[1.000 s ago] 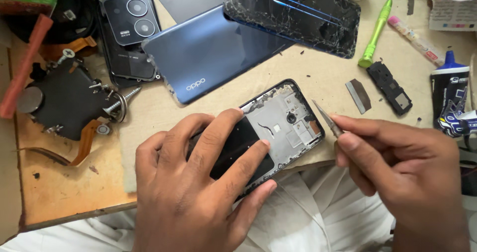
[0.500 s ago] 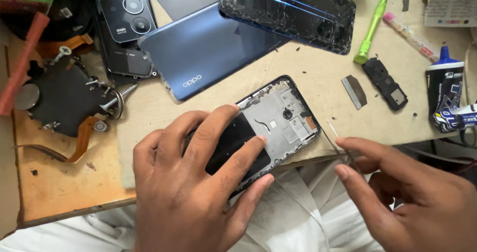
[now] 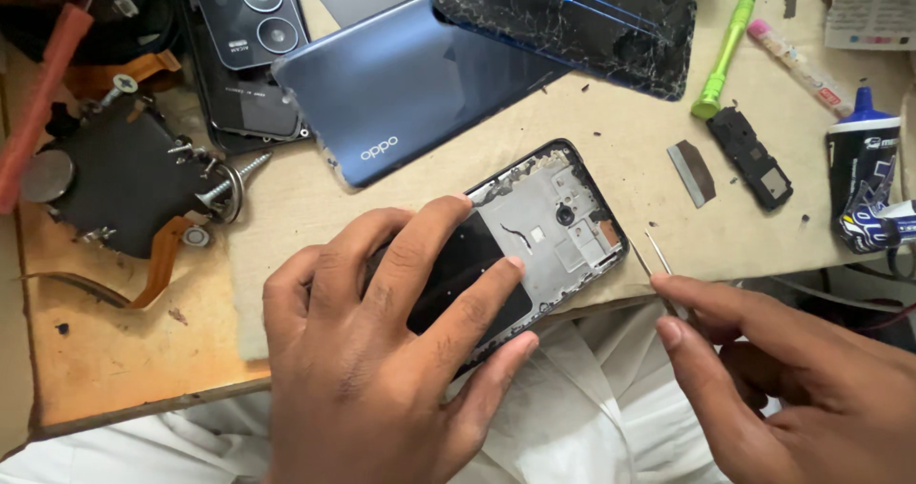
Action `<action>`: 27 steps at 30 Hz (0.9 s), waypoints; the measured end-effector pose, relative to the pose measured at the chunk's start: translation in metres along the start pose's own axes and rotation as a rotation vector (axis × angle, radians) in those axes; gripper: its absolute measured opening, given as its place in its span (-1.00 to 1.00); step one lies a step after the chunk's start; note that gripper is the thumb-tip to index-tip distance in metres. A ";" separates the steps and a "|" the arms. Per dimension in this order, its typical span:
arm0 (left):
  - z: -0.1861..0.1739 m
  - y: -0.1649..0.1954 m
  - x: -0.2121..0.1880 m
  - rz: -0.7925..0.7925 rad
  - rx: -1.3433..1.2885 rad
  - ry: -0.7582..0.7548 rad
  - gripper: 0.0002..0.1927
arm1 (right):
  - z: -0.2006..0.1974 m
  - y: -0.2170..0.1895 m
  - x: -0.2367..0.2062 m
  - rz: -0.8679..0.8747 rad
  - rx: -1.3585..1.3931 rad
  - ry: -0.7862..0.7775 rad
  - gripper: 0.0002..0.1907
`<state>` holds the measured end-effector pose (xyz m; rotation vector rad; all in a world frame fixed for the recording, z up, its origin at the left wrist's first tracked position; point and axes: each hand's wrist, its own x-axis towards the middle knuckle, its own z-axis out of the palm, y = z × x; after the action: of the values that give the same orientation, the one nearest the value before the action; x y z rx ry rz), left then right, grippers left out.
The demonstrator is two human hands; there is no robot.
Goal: The person scrapes old adhesive and broken glass residue from the frame of a disassembled smartphone using a small blade tool, working around the edges of the frame. They reposition the phone frame repeatedly on the workbench to reach different sides while other phone parts and tools lie around the bench.
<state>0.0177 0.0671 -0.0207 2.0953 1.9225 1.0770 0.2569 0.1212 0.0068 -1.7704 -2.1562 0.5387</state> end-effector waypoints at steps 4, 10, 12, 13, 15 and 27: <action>0.001 -0.001 -0.002 0.001 0.005 0.003 -0.53 | 0.000 0.003 -0.002 0.010 -0.025 -0.011 -0.64; 0.002 0.000 -0.002 -0.003 -0.003 -0.001 -0.54 | -0.001 0.009 -0.003 0.004 0.033 -0.048 -0.64; 0.002 0.000 -0.001 -0.007 -0.008 -0.005 -0.54 | -0.001 0.007 -0.003 0.002 0.033 -0.050 -0.64; 0.002 0.000 -0.001 -0.009 -0.011 -0.007 -0.54 | -0.001 0.005 -0.002 -0.015 0.031 -0.048 -0.64; 0.002 0.000 -0.002 -0.007 -0.009 -0.005 -0.54 | -0.001 0.000 -0.001 -0.014 -0.024 -0.029 -0.64; 0.010 -0.016 -0.008 0.091 -0.009 0.050 -0.50 | 0.018 0.002 -0.008 -0.009 -0.107 0.147 -0.66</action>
<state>0.0101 0.0666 -0.0400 2.1911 1.8558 1.1641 0.2518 0.1121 -0.0104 -1.7933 -2.1260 0.2858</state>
